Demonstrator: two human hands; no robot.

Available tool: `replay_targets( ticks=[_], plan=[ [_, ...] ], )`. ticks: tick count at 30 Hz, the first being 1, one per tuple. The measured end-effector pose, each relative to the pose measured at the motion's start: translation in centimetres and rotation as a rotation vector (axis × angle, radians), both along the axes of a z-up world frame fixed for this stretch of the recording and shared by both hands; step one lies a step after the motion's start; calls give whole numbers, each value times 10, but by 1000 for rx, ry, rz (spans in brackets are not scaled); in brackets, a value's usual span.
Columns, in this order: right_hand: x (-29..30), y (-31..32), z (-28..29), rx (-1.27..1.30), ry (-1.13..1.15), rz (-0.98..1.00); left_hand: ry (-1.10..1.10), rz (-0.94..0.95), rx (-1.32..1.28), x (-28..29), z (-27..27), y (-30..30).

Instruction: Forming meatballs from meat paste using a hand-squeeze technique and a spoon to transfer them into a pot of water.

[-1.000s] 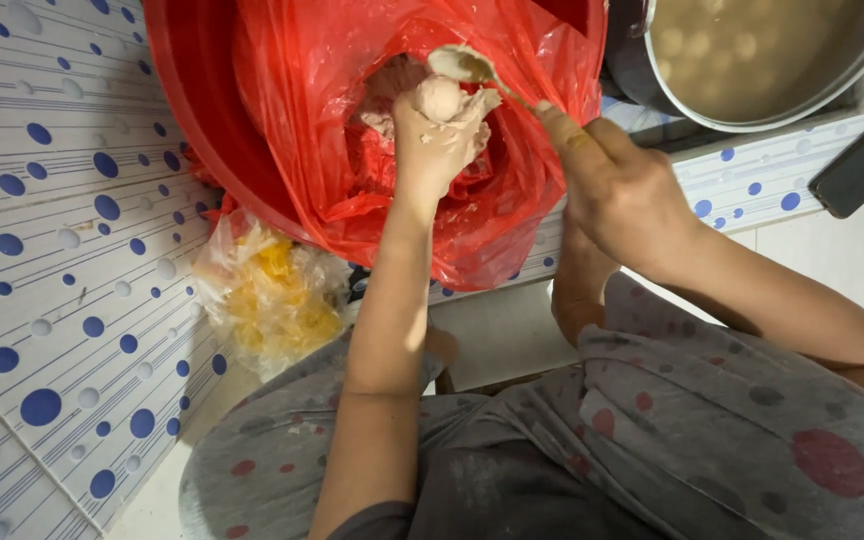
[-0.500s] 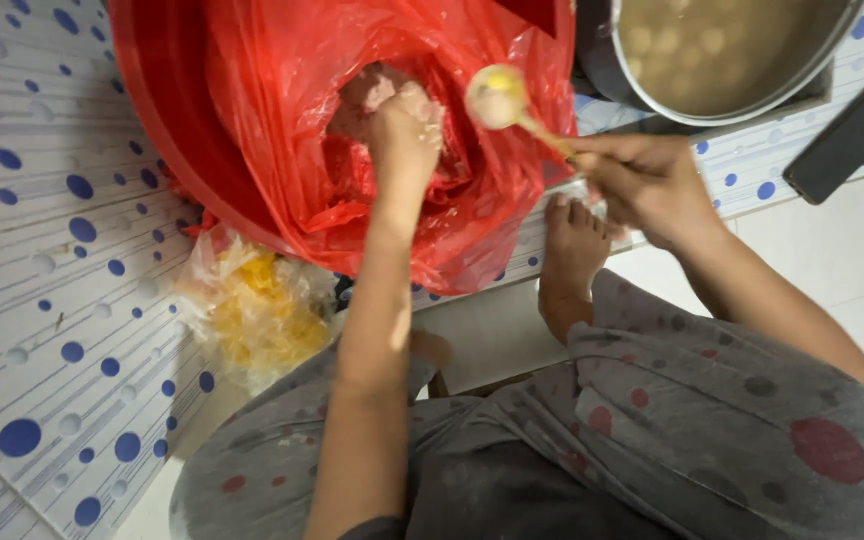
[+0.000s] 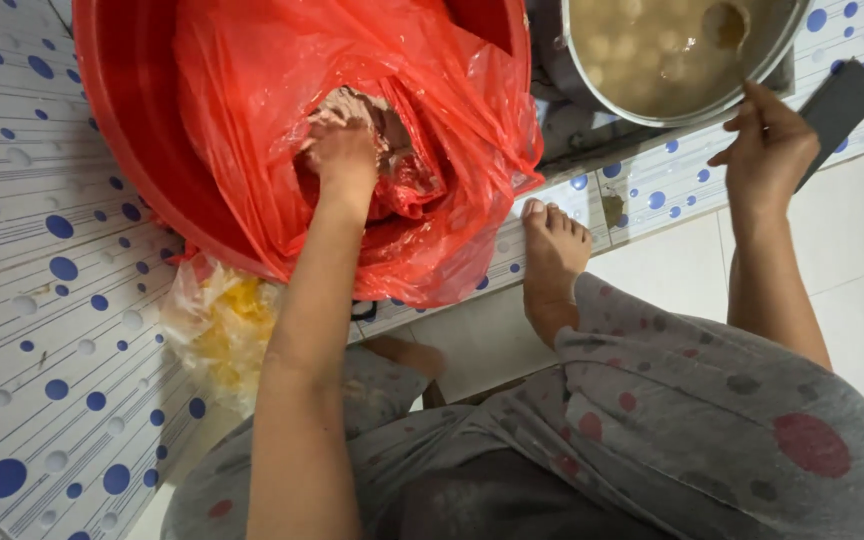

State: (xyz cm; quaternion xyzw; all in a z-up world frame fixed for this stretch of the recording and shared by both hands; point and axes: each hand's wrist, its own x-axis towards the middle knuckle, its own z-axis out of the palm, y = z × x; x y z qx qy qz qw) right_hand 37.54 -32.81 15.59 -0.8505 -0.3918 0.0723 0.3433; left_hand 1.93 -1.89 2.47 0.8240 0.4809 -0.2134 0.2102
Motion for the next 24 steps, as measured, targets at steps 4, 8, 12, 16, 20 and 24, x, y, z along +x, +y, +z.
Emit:
replay_targets(
  ticks=[4,8,12,16,20,24],
  plan=[
    [10,-1,4,76,2,25,504,-240,81,-20,-51,8],
    [3,3,11,134,2,118,109,-211,80,-30,-27,11],
    [-2,2,13,142,30,127,19,-104,-165,-20,56,12],
    [-8,5,18,182,100,193,-899,702,-967,-24,73,11],
    [-10,10,19,188,94,243,-1600,644,-1022,-22,123,-1],
    [-9,9,16,194,133,239,-1504,1061,-748,-20,97,-6]
  ],
)
